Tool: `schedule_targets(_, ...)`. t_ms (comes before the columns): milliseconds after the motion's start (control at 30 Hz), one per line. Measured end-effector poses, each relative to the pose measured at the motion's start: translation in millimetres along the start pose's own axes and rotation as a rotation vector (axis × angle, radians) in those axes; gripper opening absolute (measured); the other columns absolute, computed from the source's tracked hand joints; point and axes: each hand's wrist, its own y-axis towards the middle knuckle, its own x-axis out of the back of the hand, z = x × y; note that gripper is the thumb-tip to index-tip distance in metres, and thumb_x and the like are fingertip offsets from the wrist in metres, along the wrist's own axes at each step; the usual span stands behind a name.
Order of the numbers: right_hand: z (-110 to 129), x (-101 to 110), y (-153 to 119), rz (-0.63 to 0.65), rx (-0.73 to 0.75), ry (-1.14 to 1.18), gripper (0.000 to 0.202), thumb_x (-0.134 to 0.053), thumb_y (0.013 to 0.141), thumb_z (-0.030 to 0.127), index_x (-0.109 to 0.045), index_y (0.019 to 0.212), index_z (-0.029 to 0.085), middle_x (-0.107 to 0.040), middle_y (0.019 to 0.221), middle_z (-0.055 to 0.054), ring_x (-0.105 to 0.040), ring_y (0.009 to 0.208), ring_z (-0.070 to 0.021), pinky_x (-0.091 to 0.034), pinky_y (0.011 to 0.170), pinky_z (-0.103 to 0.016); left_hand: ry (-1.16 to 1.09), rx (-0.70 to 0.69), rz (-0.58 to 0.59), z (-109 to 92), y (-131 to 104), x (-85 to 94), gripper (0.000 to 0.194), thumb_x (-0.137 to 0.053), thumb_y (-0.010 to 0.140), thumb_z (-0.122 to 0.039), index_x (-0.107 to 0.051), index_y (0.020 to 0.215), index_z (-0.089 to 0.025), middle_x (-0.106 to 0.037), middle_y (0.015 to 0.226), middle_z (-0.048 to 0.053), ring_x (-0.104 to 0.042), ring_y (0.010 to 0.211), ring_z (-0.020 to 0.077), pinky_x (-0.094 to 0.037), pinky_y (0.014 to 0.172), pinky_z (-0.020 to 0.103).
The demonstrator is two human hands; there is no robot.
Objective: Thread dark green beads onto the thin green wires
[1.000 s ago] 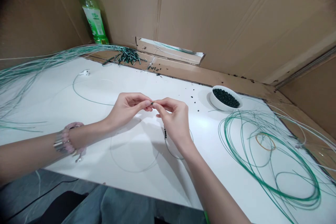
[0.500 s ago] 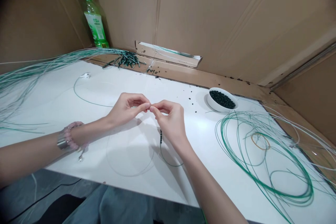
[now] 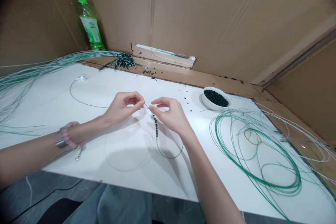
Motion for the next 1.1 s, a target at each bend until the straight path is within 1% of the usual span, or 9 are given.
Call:
schedule_targets(67, -0.8, -5.9, 1.3, -0.072, 0.041, 0.086, 0.016, -0.063, 0.074, 0.029, -0.069, 0.079, 0.015, -0.071, 0.084, -0.006, -0.065, 0.078, -0.0166, -0.051, 0.069, -0.027, -0.002, 0.006, 0.016, -0.3, -1.3, -1.7, 0.015, -0.057, 0.08, -0.026, -0.06, 0.073, -0.013, -0.061, 0.069, 0.001, -0.056, 0.066, 0.0108, -0.046, 0.065, 0.022)
schedule_targets(133, -3.2, -13.3, 2.8, -0.093, 0.058, 0.148, 0.014, -0.061, 0.074, 0.026, -0.068, 0.071, 0.014, -0.069, 0.073, -0.005, -0.064, 0.065, -0.0141, -0.05, 0.064, -0.025, -0.019, 0.024, 0.023, -1.3, -2.5, -3.6, 0.016, -0.057, 0.08, -0.027, -0.062, 0.074, -0.013, -0.063, 0.071, 0.002, -0.057, 0.068, 0.0115, -0.047, 0.066, 0.023)
schedule_targets(233, -7.5, -21.5, 4.8, -0.107, 0.073, 0.197, 0.012, -0.06, 0.075, 0.022, -0.066, 0.068, 0.014, -0.067, 0.066, -0.004, -0.06, 0.056, -0.0116, -0.048, 0.058, -0.024, -0.059, 0.068, 0.028, -2.9, -3.4, -5.0, 0.017, -0.059, 0.08, -0.029, -0.063, 0.074, -0.014, -0.064, 0.071, 0.002, -0.058, 0.068, 0.0118, -0.046, 0.065, 0.022)
schedule_targets(333, -9.3, -25.3, 5.3, -0.143, 0.101, 0.181, 0.011, -0.058, 0.075, 0.019, -0.063, 0.067, 0.014, -0.065, 0.064, -0.002, -0.059, 0.055, -0.0109, -0.046, 0.055, -0.022, -0.108, 0.117, 0.036, -3.1, -2.8, -4.2, 0.017, -0.061, 0.077, -0.03, -0.064, 0.072, -0.014, -0.064, 0.07, 0.002, -0.057, 0.066, 0.0117, -0.045, 0.062, 0.021)
schedule_targets(467, -7.9, -27.8, 3.9, -0.178, 0.152, 0.113, 0.012, -0.054, 0.078, 0.018, -0.06, 0.068, 0.014, -0.062, 0.065, -0.001, -0.056, 0.056, -0.0099, -0.045, 0.059, -0.023, -0.184, 0.185, 0.052, 0.9, 0.6, -2.9, 0.019, -0.066, 0.073, -0.034, -0.065, 0.07, -0.014, -0.062, 0.064, 0.001, -0.056, 0.062, 0.0112, -0.045, 0.062, 0.021)
schedule_targets(700, -8.1, -27.8, 3.6, -0.193, 0.182, 0.197, 0.012, -0.053, 0.079, 0.021, -0.059, 0.071, 0.016, -0.062, 0.069, -0.001, -0.054, 0.06, -0.0104, -0.046, 0.063, -0.025, -0.388, 0.264, 0.076, 6.2, 6.2, -4.5, 0.022, -0.07, 0.068, -0.036, -0.065, 0.068, -0.015, -0.059, 0.064, -0.001, -0.053, 0.06, 0.0089, -0.046, 0.063, 0.02)
schedule_targets(800, -7.2, -26.8, 3.6, -0.185, 0.18, 0.173, 0.012, -0.053, 0.078, 0.02, -0.06, 0.07, 0.015, -0.063, 0.069, -0.001, -0.054, 0.06, -0.0107, -0.045, 0.063, -0.025, -0.364, 0.262, 0.109, 7.7, 6.4, -3.6, 0.022, -0.07, 0.068, -0.036, -0.064, 0.066, -0.015, -0.059, 0.061, -0.002, -0.052, 0.058, 0.0083, -0.044, 0.061, 0.019)
schedule_targets(967, -5.8, -24.1, 2.1, -0.179, 0.235, 0.097, 0.013, -0.053, 0.078, 0.018, -0.06, 0.068, 0.015, -0.063, 0.067, -0.001, -0.054, 0.06, -0.0101, -0.044, 0.064, -0.024, -0.315, 0.282, 0.138, 10.4, 5.8, -1.4, 0.024, -0.07, 0.069, -0.038, -0.063, 0.067, -0.015, -0.059, 0.06, -0.002, -0.052, 0.056, 0.008, -0.043, 0.058, 0.019)
schedule_targets(1100, -8.1, -22.6, 2.8, -0.126, 0.201, 0.115, 0.014, -0.053, 0.079, 0.02, -0.061, 0.069, 0.015, -0.063, 0.067, -0.001, -0.055, 0.058, -0.0097, -0.045, 0.063, -0.024, -0.26, 0.267, 0.152, 6.0, 5.1, 0.1, 0.025, -0.067, 0.071, -0.039, -0.063, 0.069, -0.015, -0.058, 0.06, -0.001, -0.052, 0.055, 0.0087, -0.042, 0.056, 0.02)
